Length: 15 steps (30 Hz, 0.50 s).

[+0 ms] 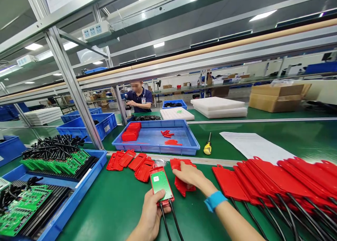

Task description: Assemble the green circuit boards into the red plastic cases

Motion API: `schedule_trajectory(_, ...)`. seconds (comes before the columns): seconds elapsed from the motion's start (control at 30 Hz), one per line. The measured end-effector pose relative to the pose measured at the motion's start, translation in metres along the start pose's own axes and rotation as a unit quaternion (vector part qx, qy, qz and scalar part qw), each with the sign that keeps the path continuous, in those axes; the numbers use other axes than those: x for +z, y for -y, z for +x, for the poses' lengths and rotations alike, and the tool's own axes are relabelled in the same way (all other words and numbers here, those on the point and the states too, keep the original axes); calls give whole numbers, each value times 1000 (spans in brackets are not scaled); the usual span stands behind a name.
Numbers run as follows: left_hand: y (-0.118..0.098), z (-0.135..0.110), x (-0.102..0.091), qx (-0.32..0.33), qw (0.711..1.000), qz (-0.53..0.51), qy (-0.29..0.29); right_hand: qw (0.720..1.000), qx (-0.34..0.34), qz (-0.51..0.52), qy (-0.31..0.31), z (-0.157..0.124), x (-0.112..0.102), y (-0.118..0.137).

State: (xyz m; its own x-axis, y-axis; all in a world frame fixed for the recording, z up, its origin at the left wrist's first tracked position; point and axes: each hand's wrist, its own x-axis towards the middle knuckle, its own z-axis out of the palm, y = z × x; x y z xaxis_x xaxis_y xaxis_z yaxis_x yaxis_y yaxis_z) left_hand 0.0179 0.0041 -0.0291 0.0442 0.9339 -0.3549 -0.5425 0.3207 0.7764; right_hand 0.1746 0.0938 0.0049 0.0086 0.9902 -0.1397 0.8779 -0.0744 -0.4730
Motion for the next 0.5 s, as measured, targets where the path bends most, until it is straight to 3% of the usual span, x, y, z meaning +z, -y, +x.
schedule_trajectory(0.13, 5, 0, 0, -10, 999, 12, 28, 985, -45, 157, 50, -29, -8, -28)
schedule_trajectory(0.23, 11, 2, 1, -23, 997, 40, 60, 936, -78, 330, 96, -49, 10, -39)
schedule_trajectory(0.37, 15, 5, 1, -30, 994, 67, 77, 945, -133, 290, 75, -63, 40, -35)
schedule_trajectory(0.5, 13, 7, -1, -32, 993, 68, 91, 954, -202, 223, 10, -73, 53, -23)
